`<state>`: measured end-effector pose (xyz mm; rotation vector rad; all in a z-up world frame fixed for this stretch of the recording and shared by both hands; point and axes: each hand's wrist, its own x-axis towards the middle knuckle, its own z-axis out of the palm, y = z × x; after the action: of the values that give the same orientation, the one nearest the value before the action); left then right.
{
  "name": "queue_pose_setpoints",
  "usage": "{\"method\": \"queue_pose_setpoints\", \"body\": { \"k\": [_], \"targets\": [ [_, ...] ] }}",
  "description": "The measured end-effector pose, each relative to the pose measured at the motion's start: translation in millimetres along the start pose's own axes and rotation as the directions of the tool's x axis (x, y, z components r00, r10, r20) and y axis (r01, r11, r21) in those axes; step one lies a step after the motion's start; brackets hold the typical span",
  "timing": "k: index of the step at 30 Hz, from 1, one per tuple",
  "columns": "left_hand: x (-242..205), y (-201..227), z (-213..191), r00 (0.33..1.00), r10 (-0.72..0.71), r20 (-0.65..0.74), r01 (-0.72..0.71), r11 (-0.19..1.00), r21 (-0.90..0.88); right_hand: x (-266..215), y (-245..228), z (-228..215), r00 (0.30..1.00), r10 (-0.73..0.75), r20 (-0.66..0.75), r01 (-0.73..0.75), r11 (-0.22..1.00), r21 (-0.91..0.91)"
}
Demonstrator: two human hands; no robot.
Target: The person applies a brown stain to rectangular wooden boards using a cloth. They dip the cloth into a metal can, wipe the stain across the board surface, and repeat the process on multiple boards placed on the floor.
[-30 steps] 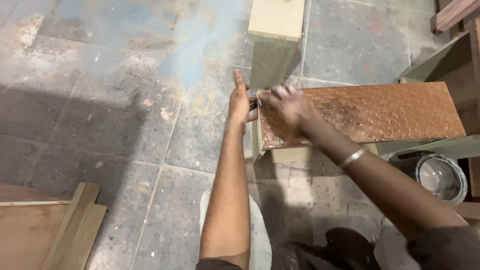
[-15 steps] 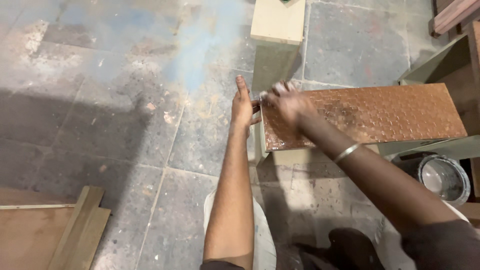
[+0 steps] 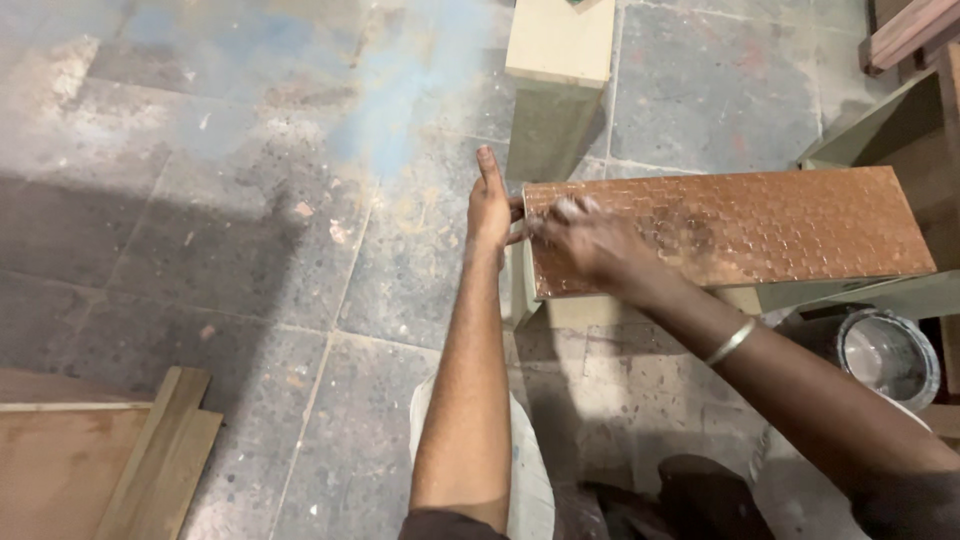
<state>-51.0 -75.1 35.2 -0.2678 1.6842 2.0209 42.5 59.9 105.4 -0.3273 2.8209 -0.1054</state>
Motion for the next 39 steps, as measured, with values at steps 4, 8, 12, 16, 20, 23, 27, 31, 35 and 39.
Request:
{"method": "queue_pose_setpoints", "body": {
  "k": [4,8,12,16,20,23,27,31,35,39],
  "targets": [
    [2.3,0.5,4.7,0.999,0.032,-0.022,-0.032,0.999,0.0,-38.8,-11.4,7.2,0.993,0.078,0.086,-0.088,0.989,0.123],
    [7.8,-4.2,8.1,0.977,0.174,-0.124,-0.113,0.913,0.392,-60.9,-17.6,5.5,0.997,-0.015,0.08,0.022,0.995,-0.095],
    [18.4,-8.4,12.0,0.966,0.211,-0.15,-0.113,0.864,0.49,-62.3,-19.7,16.3,0.99,0.036,-0.138,-0.053,0.991,-0.122],
    [24.0,-14.9,17.3,0.949,0.252,-0.187,-0.104,0.815,0.57,-79.5,-16.2,45.6,0.994,0.006,-0.108,-0.018,0.993,-0.116],
    [23.7,-17.7,20.4,0.943,0.282,-0.176,-0.128,0.796,0.591,-117.3,45.8,45.9,0.903,0.306,-0.301,-0.335,0.941,-0.046],
    [19.0,-16.9,28.2,0.94,0.292,-0.176,-0.118,0.763,0.635,-133.9,78.3,43.0,0.839,0.418,-0.349,-0.463,0.885,-0.055],
    [11.2,-10.0,39.5,0.934,0.299,-0.195,-0.086,0.719,0.689,-102.2,32.4,72.4,0.857,0.228,-0.461,-0.272,0.962,-0.03],
    [4.1,-6.2,40.6,0.926,0.314,-0.211,-0.073,0.696,0.714,-75.2,-9.1,94.2,0.928,0.089,-0.363,-0.093,0.996,0.006],
    [6.8,-9.0,38.9,0.941,0.291,-0.171,-0.077,0.678,0.732,-104.5,44.5,81.0,0.825,0.092,-0.557,-0.129,0.991,-0.026],
    [12.2,-9.9,29.7,0.941,0.284,-0.182,-0.086,0.723,0.685,-144.3,130.4,54.8,0.761,0.491,-0.425,-0.504,0.859,0.09]
  ]
}}
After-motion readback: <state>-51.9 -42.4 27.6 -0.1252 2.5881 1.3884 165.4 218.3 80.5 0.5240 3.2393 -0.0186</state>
